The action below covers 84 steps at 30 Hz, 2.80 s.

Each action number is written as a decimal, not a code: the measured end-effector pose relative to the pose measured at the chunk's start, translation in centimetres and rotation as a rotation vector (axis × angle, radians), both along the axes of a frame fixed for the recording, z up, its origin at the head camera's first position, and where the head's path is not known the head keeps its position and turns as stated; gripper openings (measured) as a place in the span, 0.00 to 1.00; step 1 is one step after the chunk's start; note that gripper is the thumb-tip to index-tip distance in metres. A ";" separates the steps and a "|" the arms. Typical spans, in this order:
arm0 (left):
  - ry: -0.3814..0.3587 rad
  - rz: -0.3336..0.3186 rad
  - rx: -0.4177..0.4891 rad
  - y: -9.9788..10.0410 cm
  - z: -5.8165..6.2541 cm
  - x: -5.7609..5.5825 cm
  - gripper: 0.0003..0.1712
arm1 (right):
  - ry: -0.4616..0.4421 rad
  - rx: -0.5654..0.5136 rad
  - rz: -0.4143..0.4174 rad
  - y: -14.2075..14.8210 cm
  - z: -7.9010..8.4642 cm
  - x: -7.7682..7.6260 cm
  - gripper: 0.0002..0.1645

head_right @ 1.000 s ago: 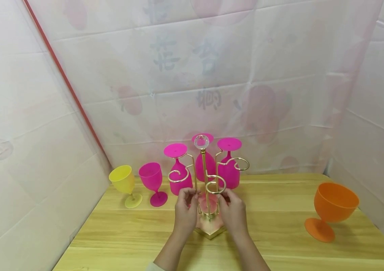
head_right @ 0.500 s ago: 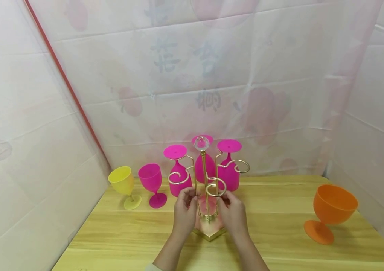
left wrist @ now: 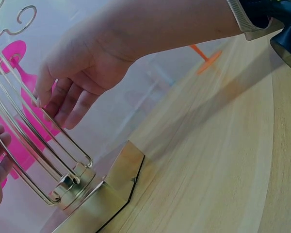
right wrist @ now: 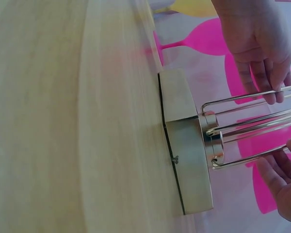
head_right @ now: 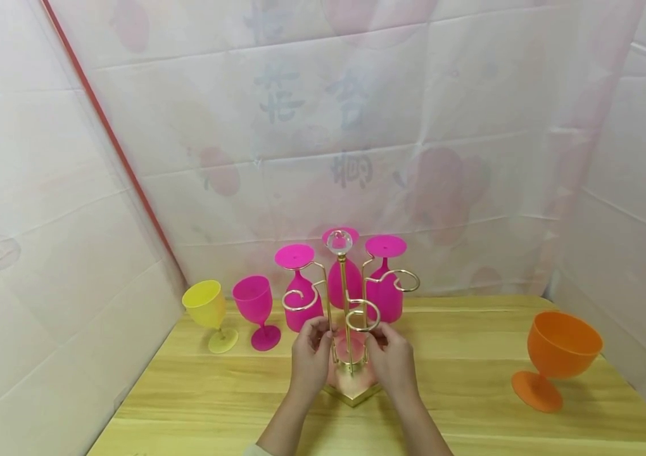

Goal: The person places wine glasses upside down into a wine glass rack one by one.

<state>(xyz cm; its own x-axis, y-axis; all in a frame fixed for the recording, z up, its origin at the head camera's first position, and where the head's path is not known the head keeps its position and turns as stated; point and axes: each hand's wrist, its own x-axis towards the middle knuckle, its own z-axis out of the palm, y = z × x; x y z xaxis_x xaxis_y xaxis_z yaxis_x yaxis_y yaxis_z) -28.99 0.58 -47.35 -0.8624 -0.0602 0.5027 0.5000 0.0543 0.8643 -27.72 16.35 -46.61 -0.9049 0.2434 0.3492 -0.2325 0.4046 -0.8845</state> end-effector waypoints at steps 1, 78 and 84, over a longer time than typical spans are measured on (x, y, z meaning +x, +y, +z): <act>0.000 0.002 -0.001 0.0 0.0 0.0 0.10 | -0.002 -0.002 0.001 0.0 0.0 0.0 0.11; 0.003 0.023 -0.054 -0.1 -0.3 0.0 0.07 | -0.098 1.056 -0.319 26.1 6.3 4.9 0.48; -0.028 0.010 -0.041 -0.2 -0.3 0.1 0.07 | -0.166 1.066 -0.302 27.0 5.4 4.6 0.53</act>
<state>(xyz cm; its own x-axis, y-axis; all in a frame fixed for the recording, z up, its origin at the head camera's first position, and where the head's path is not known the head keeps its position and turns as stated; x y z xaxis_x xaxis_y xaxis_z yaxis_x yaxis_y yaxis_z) -28.92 0.41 -47.62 -0.8758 -0.0486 0.4802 0.4746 0.0943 0.8751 -23.09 43.32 -41.19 -0.9141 0.1090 0.3906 0.0915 0.9938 -0.0631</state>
